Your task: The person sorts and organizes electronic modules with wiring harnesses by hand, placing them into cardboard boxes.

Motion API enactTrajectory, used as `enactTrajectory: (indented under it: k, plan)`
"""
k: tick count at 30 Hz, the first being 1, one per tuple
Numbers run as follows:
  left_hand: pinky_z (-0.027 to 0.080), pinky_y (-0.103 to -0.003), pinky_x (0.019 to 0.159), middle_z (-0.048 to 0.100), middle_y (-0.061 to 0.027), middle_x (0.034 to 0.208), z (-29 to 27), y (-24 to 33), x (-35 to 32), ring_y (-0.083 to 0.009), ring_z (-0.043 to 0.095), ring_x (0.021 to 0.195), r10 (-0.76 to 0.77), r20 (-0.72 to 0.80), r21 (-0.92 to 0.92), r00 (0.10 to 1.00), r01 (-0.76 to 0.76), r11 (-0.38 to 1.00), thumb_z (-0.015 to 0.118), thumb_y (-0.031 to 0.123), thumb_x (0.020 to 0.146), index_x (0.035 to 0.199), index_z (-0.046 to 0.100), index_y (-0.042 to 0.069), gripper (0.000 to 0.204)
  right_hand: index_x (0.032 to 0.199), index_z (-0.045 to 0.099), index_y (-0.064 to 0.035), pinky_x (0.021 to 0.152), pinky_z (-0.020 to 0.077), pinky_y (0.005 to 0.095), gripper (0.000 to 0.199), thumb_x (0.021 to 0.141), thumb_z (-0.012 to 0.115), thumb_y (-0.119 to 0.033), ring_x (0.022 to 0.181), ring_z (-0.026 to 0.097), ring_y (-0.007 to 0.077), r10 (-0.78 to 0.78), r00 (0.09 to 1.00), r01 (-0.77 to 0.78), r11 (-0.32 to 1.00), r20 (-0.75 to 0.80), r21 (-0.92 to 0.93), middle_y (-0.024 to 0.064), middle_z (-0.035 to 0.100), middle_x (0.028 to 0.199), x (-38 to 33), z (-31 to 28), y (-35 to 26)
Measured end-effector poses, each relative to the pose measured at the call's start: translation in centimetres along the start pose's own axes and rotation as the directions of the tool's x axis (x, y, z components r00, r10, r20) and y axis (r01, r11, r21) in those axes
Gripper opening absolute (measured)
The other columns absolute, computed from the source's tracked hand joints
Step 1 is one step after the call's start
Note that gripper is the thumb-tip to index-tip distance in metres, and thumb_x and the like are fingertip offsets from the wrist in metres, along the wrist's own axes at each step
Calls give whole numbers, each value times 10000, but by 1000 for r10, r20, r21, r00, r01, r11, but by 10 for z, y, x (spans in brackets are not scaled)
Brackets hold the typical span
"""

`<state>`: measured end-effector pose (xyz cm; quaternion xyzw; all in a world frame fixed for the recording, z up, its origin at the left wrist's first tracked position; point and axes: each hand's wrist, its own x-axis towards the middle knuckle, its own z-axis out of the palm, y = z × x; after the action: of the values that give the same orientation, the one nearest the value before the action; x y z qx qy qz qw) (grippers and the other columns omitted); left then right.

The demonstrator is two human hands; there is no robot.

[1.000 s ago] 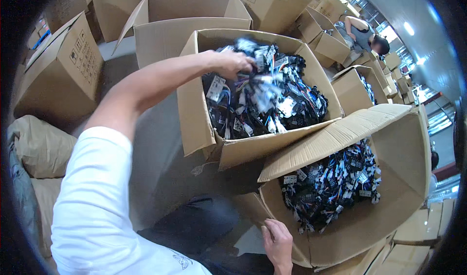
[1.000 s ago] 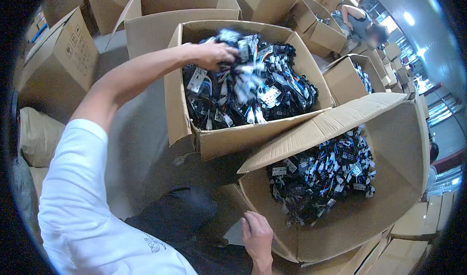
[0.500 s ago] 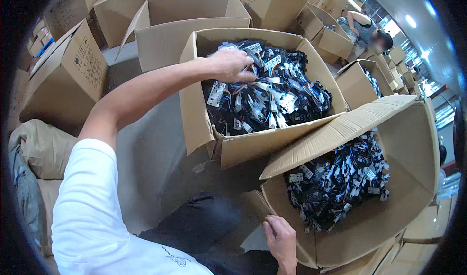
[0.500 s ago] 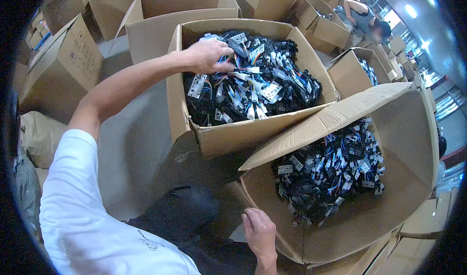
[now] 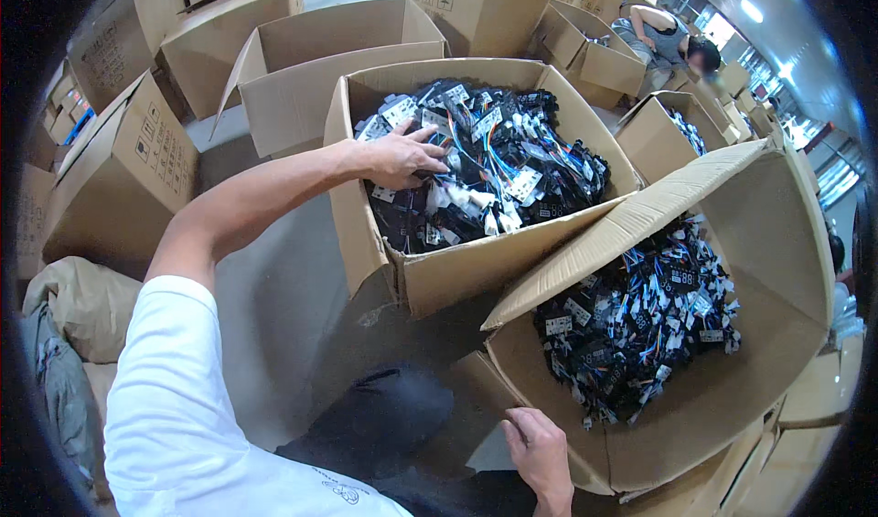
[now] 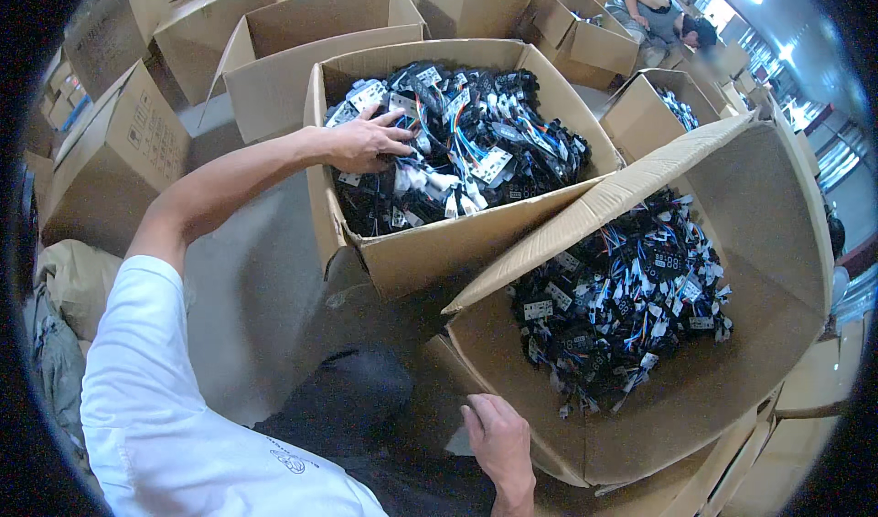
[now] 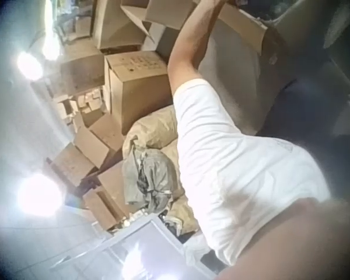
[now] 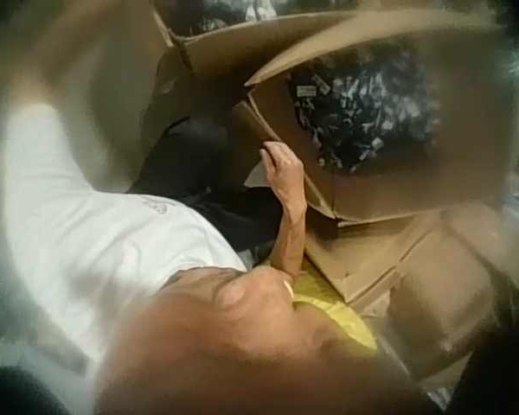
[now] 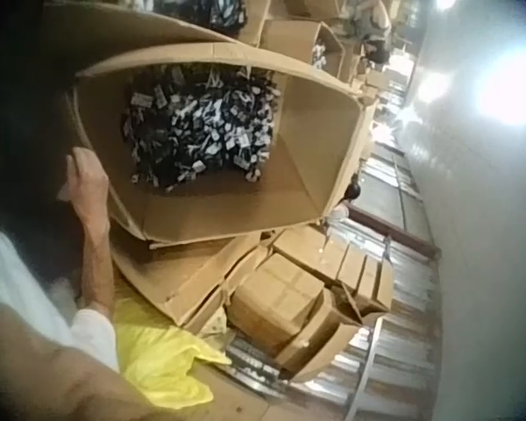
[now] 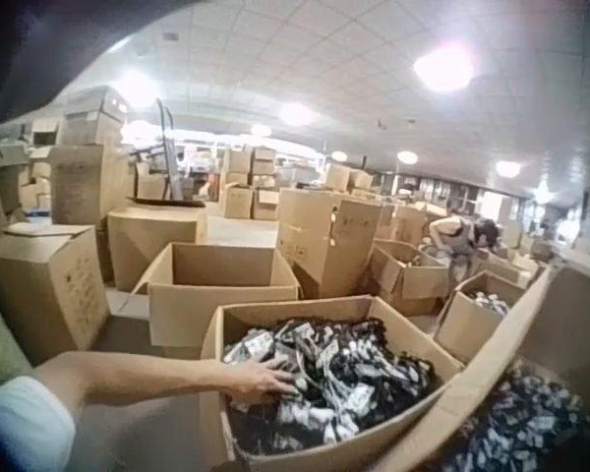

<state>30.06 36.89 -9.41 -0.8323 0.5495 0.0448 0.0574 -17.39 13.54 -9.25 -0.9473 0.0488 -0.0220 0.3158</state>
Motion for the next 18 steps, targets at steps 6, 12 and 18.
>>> enactTrajectory:
  k: [6,12,18]
  plan:
    - [233,-687,1175,532,-104,1485,-38,13,2,-395,401,1463,-59,-104,-165,993,42,985,644,257,944,1438,570,157,509,1033,724,-27,765,584,410,173,885,751,-114,902,716,352,-26,1000,26,1000,14,12,152,731,1007,3,3,-1]
    - [293,-619,1183,129,-260,1689,-7,55,44,-475,360,1465,16,-46,-288,999,-29,957,533,624,993,1627,314,194,797,1020,730,-41,719,577,399,162,893,748,-139,845,717,336,26,999,-25,999,27,-44,141,733,969,9,4,-5]
    - [326,-549,1173,187,-267,1677,23,30,18,-471,402,1438,209,-53,-162,977,-214,963,695,556,904,1650,245,224,932,1020,728,-59,693,569,407,157,897,745,-156,821,710,338,-5,1000,5,1000,13,-15,144,727,940,11,6,1]
